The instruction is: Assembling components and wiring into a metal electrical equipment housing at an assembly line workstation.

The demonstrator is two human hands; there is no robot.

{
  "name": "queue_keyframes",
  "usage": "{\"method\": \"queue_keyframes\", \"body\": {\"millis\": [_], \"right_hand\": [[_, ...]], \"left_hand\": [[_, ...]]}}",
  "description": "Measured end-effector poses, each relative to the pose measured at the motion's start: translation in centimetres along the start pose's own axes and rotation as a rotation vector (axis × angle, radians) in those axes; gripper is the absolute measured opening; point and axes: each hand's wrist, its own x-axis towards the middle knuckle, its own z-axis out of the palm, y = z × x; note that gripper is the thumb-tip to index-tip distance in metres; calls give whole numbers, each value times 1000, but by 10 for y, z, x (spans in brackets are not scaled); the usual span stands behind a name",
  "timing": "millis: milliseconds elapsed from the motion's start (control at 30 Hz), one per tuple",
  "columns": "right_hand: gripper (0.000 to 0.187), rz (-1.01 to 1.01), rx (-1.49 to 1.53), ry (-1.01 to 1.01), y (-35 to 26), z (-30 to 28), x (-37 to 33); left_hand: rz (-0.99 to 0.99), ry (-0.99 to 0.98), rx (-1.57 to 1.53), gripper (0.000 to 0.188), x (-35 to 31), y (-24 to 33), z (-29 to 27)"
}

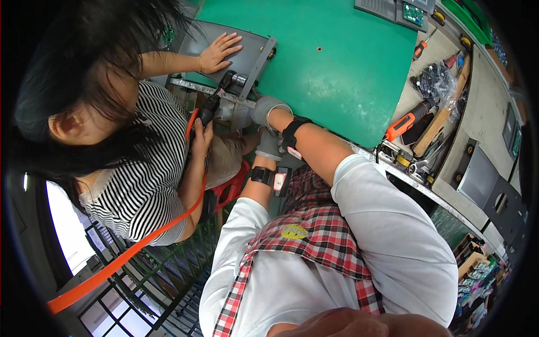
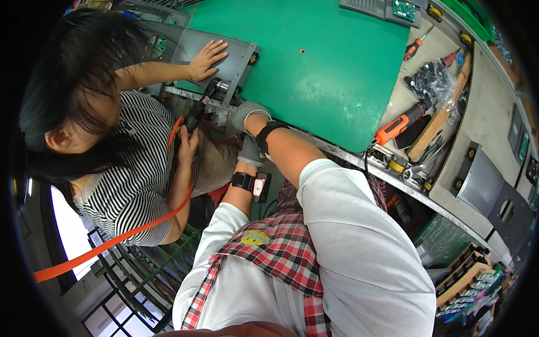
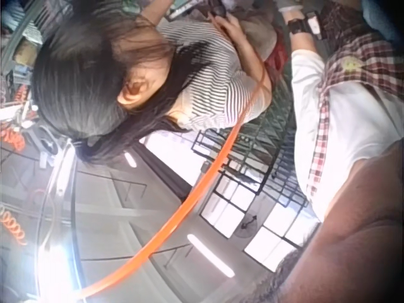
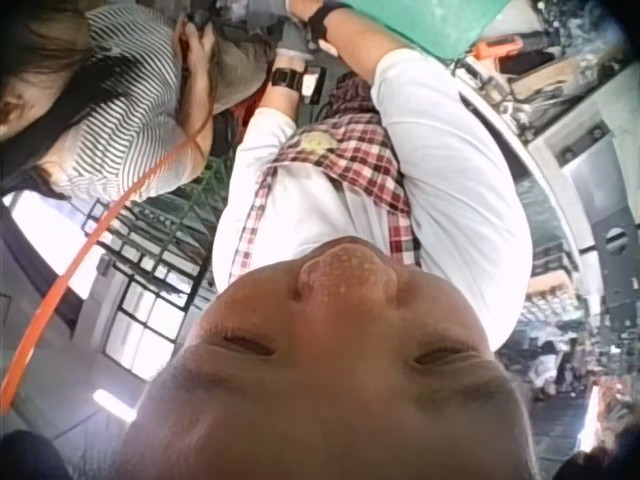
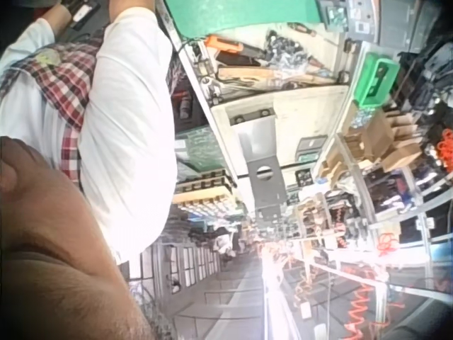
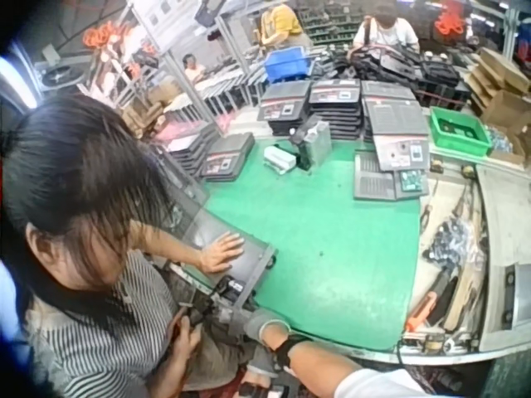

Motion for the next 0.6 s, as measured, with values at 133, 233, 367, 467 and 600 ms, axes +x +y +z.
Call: {"method": "queue_keyframes", "body": {"millis": [133, 233, 367, 467, 600], "right_hand": [[29, -32, -67, -15, -1, 1, 3], [28, -16, -66, -13, -1, -1, 2], [30, -13, -30, 10, 0, -5, -2], [30, -33, -117, 4, 5, -10, -4], [39, 104, 264, -7, 16, -10, -8]], "left_hand": [[-159, -436, -371, 31, 3, -3, -5], [-98, -479, -73, 34, 7, 3, -14], [-34, -393, 164, 43, 10, 14, -43], [30, -130, 38, 60, 19, 17, -74], [-73, -85, -180, 65, 25, 35, -110]]}}
